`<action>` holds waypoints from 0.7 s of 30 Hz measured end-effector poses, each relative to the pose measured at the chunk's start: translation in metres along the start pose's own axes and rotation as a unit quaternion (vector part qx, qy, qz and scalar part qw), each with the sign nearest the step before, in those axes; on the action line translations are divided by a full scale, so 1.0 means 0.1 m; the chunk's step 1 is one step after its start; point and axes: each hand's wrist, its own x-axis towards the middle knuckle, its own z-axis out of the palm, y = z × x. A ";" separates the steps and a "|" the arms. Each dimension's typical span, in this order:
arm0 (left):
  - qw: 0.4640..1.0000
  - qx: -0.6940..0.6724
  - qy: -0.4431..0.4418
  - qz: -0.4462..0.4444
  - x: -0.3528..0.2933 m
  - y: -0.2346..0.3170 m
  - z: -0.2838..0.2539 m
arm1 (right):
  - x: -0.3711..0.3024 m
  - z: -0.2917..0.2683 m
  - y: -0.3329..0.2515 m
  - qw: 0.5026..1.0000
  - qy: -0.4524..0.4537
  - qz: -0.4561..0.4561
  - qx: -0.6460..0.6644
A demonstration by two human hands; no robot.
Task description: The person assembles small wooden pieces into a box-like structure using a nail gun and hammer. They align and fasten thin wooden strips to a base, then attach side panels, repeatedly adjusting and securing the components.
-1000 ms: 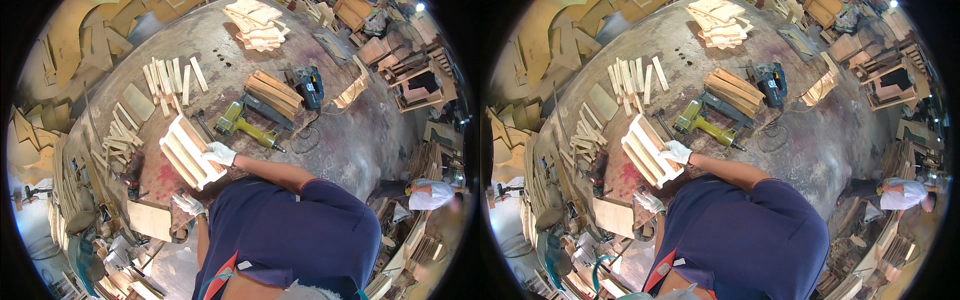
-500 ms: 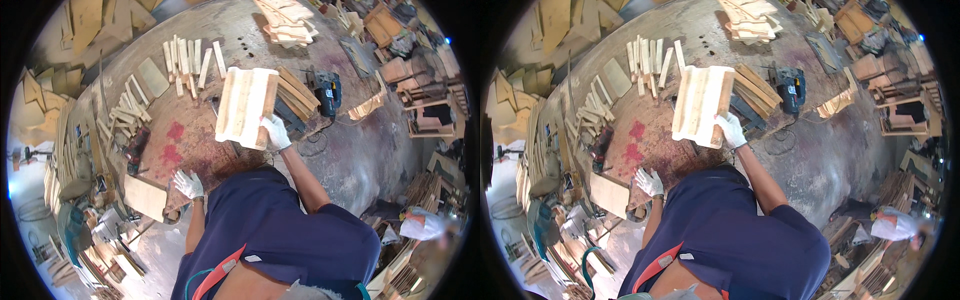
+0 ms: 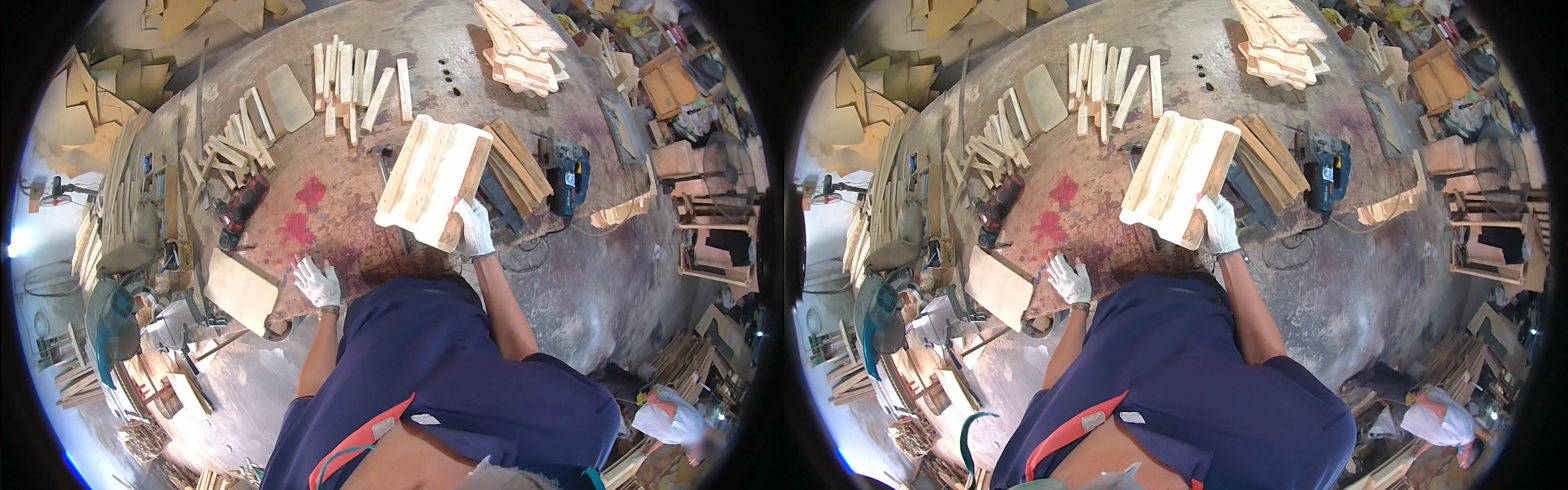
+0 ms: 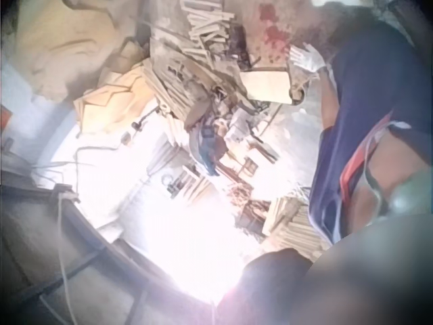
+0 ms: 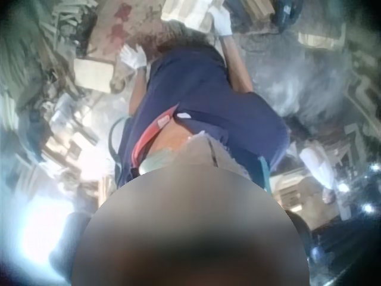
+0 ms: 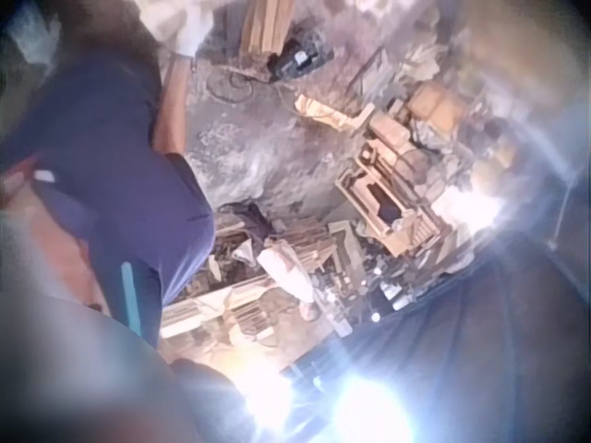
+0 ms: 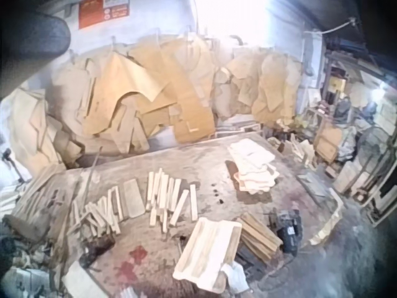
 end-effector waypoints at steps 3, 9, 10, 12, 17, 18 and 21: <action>0.999 0.014 0.025 0.020 0.00 -0.02 0.03 | 0.05 0.06 -0.07 0.999 -0.025 -0.016 0.032; 1.000 0.001 0.017 0.013 -0.01 0.01 0.01 | 0.25 0.10 -0.27 0.998 -0.027 0.002 0.055; 1.000 0.005 0.001 0.003 -0.01 0.02 0.00 | 0.30 0.08 -0.34 0.998 -0.032 -0.015 0.042; 1.000 0.004 -0.009 -0.002 0.00 0.03 -0.03 | 0.44 0.06 -0.48 0.999 -0.011 -0.031 -0.009; 0.999 0.019 -0.043 -0.024 0.01 0.05 -0.06 | 0.93 0.04 -0.95 0.989 -0.001 -0.080 -0.122; 0.999 0.018 -0.041 -0.024 0.02 0.06 -0.05 | 1.06 0.05 -1.03 0.986 0.001 -0.093 -0.141; 0.998 0.025 -0.049 -0.035 0.02 0.06 -0.05 | 1.55 0.12 -1.26 0.977 0.024 -0.101 -0.185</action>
